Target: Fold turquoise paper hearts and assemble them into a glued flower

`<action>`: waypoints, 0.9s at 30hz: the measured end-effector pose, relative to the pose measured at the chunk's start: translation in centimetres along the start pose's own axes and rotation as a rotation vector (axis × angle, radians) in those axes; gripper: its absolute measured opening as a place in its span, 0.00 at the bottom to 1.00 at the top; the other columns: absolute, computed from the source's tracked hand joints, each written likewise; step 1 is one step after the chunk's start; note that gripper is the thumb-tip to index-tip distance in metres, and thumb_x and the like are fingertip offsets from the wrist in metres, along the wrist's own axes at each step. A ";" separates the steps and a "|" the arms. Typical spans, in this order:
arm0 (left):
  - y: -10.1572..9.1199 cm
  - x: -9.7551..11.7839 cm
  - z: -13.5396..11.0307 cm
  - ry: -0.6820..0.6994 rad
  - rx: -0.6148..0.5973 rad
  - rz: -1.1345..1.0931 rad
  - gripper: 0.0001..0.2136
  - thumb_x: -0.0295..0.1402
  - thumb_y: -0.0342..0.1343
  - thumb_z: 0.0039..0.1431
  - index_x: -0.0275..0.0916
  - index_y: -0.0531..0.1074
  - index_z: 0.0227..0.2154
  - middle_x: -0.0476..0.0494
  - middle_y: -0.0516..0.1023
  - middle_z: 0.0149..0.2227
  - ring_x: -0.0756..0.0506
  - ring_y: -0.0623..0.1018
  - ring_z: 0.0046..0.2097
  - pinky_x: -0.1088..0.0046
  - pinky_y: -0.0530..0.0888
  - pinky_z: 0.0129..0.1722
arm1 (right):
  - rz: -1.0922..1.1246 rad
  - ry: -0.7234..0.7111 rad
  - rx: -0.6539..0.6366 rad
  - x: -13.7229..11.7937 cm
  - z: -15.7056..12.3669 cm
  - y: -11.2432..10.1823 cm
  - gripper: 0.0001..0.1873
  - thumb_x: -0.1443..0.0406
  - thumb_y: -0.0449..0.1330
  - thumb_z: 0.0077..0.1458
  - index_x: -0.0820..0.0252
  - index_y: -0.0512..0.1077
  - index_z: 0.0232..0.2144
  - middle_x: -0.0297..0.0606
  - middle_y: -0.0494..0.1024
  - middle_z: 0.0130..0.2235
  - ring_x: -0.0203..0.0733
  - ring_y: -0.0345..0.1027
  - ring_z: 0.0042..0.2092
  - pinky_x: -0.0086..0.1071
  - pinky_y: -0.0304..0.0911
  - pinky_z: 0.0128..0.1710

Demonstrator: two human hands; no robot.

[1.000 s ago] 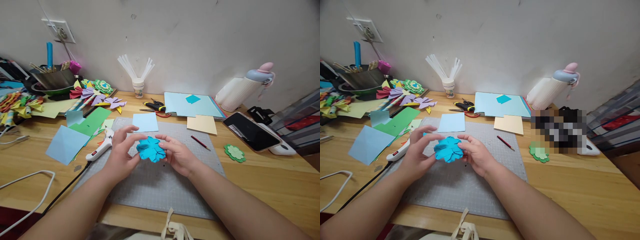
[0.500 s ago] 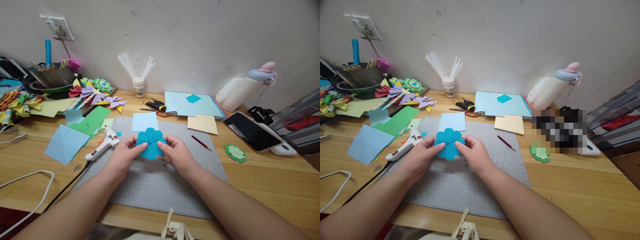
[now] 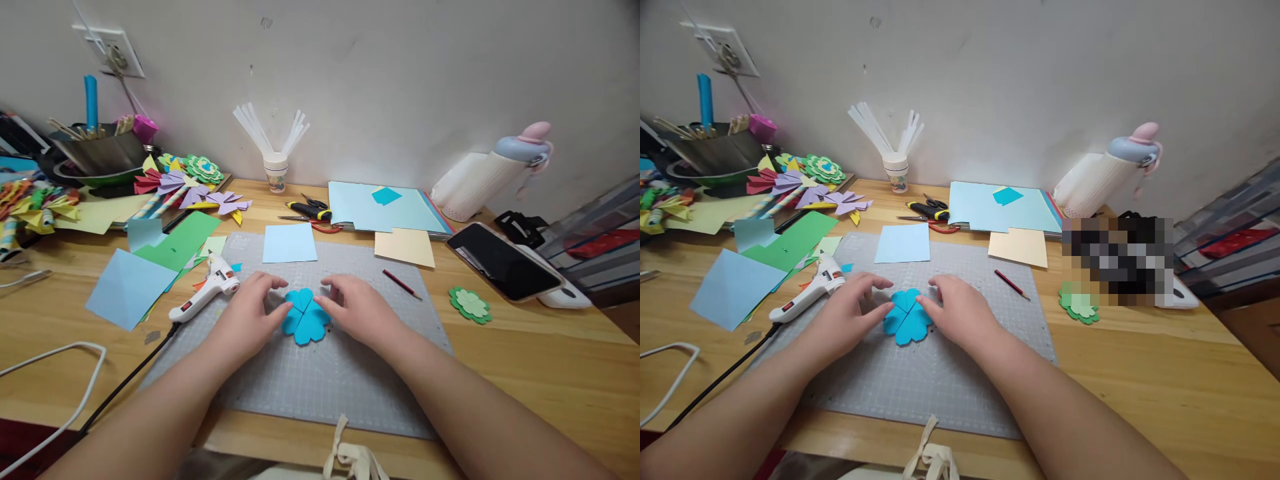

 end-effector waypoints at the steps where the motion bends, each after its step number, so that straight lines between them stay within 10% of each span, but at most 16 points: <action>1: 0.3 0.5 -0.2 0.051 -0.035 0.100 0.12 0.35 0.59 0.50 0.41 0.73 0.39 0.45 0.72 0.40 0.41 0.72 0.41 0.63 0.67 0.44 | -0.136 -0.097 0.003 -1.1 -0.1 -0.3 0.18 0.58 0.64 0.49 0.59 0.74 0.42 0.43 0.74 0.40 0.45 0.67 0.39 0.37 0.61 0.38; 6: 1.6 0.9 -1.3 0.116 -0.148 0.366 0.19 0.37 0.60 0.50 0.39 0.67 0.45 0.41 0.70 0.44 0.38 0.71 0.48 0.59 0.69 0.47 | -0.569 -0.500 -0.238 -4.7 -1.7 2.4 0.37 0.52 0.64 0.49 0.59 0.62 0.58 0.49 0.64 0.59 0.53 0.56 0.59 0.46 0.52 0.57; 13: 1.9 0.7 -1.9 0.115 -0.202 0.471 0.19 0.38 0.62 0.49 0.40 0.66 0.43 0.41 0.68 0.45 0.37 0.71 0.49 0.56 0.69 0.47 | -0.699 -0.471 -0.327 -4.1 -1.9 3.5 0.56 0.46 0.68 0.39 0.57 0.50 0.64 0.51 0.57 0.64 0.59 0.48 0.63 0.51 0.46 0.59; 27: 2.0 0.4 -1.8 0.071 -0.239 0.532 0.17 0.34 0.61 0.49 0.41 0.68 0.43 0.39 0.70 0.46 0.36 0.72 0.47 0.57 0.70 0.45 | -0.502 -0.479 -0.318 -2.6 -2.1 3.6 0.46 0.51 0.64 0.50 0.54 0.47 0.64 0.46 0.61 0.62 0.51 0.51 0.62 0.46 0.43 0.60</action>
Point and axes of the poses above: each hand's wrist, its own z-axis towards the middle knuckle, its own y-axis out of the palm, x = y × z, the point moved 10 cm from there along z, towards the middle knuckle
